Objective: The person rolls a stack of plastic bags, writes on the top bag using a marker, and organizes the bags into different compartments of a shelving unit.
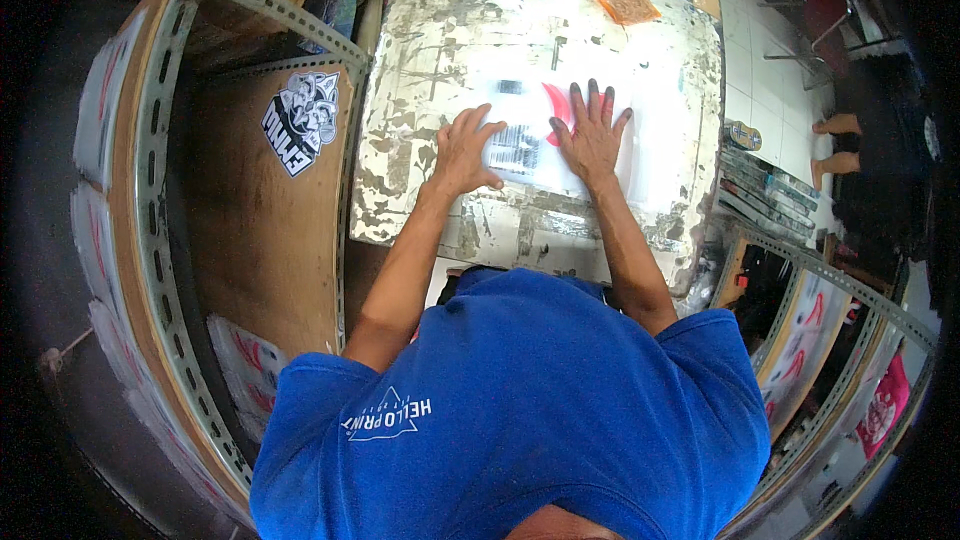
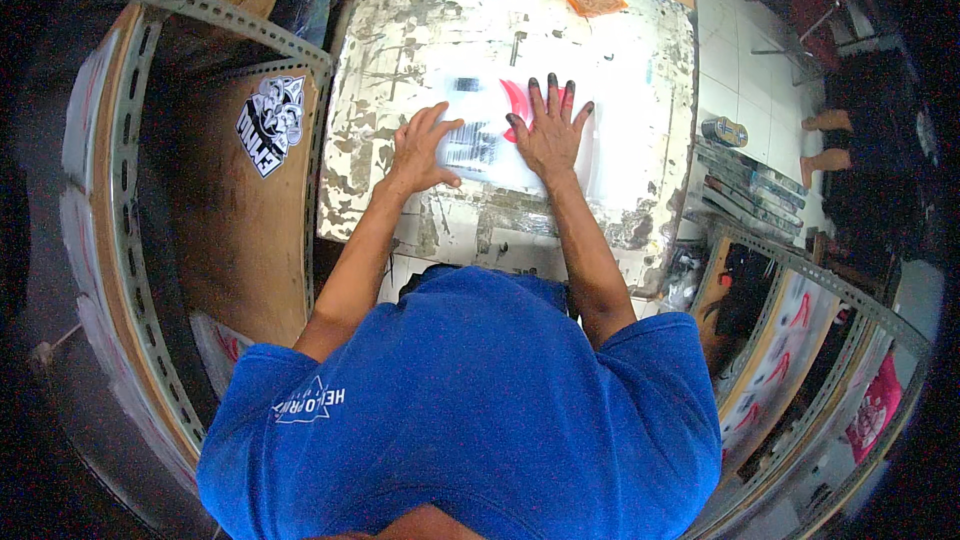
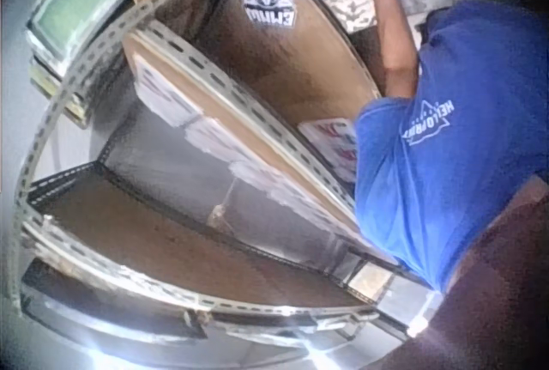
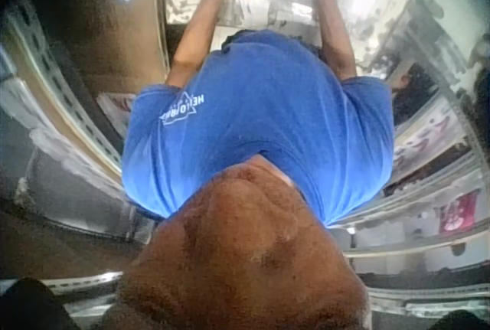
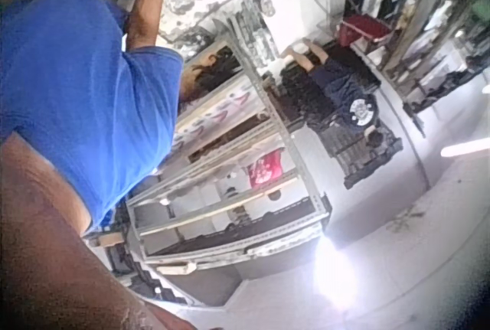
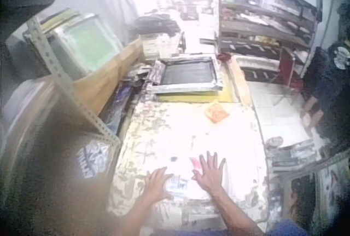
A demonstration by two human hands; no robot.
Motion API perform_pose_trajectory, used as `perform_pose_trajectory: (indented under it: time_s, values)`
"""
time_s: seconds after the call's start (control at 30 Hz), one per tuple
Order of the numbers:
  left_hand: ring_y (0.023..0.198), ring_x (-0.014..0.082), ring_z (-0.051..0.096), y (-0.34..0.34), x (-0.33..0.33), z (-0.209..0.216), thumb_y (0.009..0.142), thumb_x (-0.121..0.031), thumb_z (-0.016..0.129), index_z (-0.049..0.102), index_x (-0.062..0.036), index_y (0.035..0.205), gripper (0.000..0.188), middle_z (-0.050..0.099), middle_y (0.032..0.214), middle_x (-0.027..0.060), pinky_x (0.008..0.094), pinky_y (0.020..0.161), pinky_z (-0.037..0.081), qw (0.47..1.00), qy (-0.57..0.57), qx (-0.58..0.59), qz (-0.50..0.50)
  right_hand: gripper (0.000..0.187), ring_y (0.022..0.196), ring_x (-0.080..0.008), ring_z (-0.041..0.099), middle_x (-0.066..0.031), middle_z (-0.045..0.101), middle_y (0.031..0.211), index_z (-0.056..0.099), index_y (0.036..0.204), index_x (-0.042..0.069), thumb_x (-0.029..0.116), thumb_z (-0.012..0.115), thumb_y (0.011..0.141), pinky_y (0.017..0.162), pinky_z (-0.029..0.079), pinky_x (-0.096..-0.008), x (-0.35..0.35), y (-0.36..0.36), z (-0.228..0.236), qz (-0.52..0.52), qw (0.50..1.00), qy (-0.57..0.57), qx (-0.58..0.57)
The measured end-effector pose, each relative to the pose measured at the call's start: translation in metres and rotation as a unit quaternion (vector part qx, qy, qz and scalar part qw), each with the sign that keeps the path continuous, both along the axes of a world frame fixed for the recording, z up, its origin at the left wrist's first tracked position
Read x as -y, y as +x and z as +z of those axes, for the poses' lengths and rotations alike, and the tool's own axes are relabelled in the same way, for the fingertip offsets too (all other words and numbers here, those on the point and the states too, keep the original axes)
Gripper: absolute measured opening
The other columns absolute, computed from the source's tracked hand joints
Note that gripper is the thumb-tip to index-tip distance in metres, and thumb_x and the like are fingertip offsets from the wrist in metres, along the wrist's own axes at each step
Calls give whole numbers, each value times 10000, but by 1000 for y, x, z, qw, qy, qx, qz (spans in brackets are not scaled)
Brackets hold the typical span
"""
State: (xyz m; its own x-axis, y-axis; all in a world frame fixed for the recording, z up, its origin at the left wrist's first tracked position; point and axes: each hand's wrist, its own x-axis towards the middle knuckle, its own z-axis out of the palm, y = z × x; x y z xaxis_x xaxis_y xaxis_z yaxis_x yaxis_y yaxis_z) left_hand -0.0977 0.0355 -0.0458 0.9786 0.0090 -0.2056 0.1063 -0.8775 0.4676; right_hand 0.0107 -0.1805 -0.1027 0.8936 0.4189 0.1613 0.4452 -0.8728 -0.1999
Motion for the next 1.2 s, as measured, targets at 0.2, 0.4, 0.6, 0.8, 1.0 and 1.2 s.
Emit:
perform_pose_trajectory:
  time_s: [0.2,0.4,0.6,0.8,1.0,1.2]
  values:
    - [1426,374,208,-32,-5,6,447,-319,913,419,-181,1439,1116,253,1552,135,532,1113,242,987,-80,132,49,707,1446,-433,134,-190,230,1562,348,1483,128,578,395,940,1100,30,-691,-3,4,3,-4,1000,-3,-19]
    - [1391,374,293,-124,-11,5,608,-344,857,459,-149,1414,921,320,1525,135,520,1097,278,967,-93,174,160,666,1423,-464,184,-218,280,1534,382,1465,113,530,416,947,1090,84,-699,-3,3,-4,11,999,-44,23]
    - [1350,347,366,-240,-8,9,677,-377,819,470,-116,1400,844,390,1487,126,487,1078,316,932,-81,178,306,635,1390,-456,261,-207,302,1527,337,1487,120,494,385,976,1087,194,-656,9,16,-18,37,989,-114,82]
    - [1351,325,388,-353,-2,4,724,-352,805,484,-115,1387,774,413,1477,113,483,1097,309,861,-36,206,463,623,1313,-454,381,-207,395,1468,384,1442,65,487,381,984,1025,340,-616,-5,14,-4,60,971,-160,167]
    - [1283,351,472,-477,-2,13,734,-284,809,515,-93,1349,708,502,1389,167,451,1056,382,740,40,287,608,455,1125,-375,532,-232,581,1207,537,1256,-22,239,649,900,994,396,-446,-129,-112,40,262,927,246,109]
    - [1237,393,489,-615,-19,6,683,-360,836,509,-93,1343,783,495,1378,211,483,1012,409,645,121,255,710,517,1156,-343,560,-232,570,1245,482,1313,-7,144,651,847,976,440,-423,-286,-370,61,471,775,300,-294]
